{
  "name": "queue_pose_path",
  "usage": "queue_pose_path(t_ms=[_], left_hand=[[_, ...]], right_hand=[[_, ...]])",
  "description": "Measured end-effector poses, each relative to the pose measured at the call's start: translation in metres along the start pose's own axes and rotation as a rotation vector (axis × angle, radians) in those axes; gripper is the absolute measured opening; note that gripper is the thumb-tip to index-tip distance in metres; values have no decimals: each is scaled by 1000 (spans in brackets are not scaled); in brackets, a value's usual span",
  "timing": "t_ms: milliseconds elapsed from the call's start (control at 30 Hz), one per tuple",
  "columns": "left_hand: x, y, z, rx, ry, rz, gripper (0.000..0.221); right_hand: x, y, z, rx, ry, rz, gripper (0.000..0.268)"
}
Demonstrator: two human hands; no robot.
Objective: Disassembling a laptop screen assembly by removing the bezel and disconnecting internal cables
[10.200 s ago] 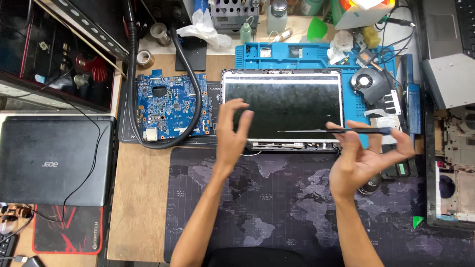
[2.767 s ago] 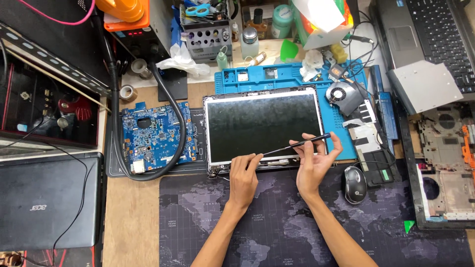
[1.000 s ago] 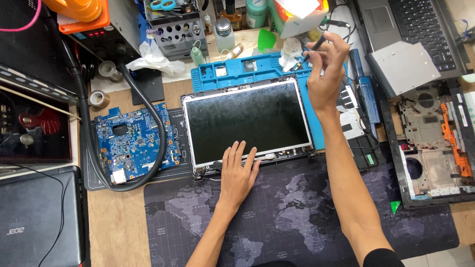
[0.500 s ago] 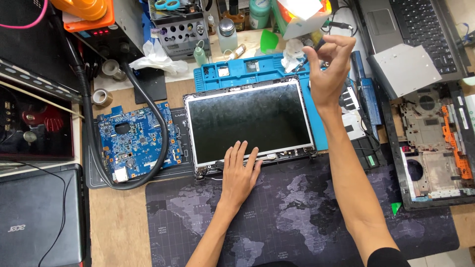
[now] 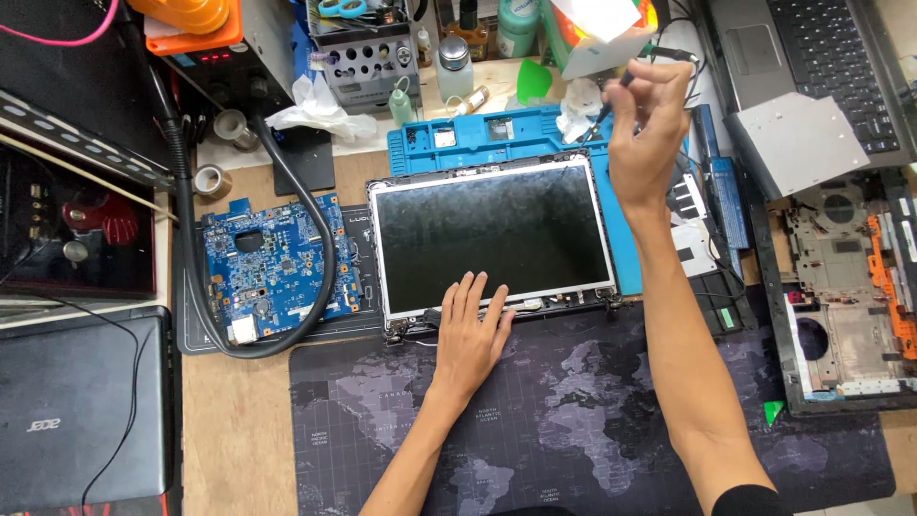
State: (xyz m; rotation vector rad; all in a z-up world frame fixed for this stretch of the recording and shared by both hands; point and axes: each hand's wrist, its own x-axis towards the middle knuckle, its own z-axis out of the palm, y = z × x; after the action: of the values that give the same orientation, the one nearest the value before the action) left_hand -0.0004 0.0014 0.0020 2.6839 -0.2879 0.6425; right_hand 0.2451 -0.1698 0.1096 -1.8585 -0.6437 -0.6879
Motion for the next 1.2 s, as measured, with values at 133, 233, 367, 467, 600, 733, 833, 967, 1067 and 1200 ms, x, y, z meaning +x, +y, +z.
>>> queue_pose_path(t_ms=[133, 233, 367, 467, 600, 733, 833, 967, 1067, 1200], left_hand=[[1, 0, -1, -1, 6, -9, 31], [0, 0, -1, 1, 1, -10, 31], [-2, 0, 0, -13, 7, -8, 31], [-1, -1, 1, -14, 12, -7, 31], [-2, -1, 3, -19, 11, -8, 31], [-1, -1, 1, -16, 10, -6, 31], [-1, 0, 1, -15, 7, -2, 30], [-1, 0, 1, -1, 8, 1, 31], [0, 0, 1, 4, 9, 2, 31], [-1, 0, 2, 6, 17, 3, 30]], right_hand=[[0, -16, 0, -49, 47, 25, 31], [4, -23, 0, -17, -17, -25, 13], [0, -21, -3, -25, 10, 22, 26], [1, -22, -6, -12, 16, 39, 31], [5, -29, -10, 33, -25, -5, 11], [1, -13, -12, -10, 4, 59, 27], [3, -20, -12, 37, -6, 18, 24], [0, -9, -11, 43, -11, 37, 21], [-2, -6, -12, 37, 25, 74, 29], [3, -20, -11, 13, 14, 35, 13]])
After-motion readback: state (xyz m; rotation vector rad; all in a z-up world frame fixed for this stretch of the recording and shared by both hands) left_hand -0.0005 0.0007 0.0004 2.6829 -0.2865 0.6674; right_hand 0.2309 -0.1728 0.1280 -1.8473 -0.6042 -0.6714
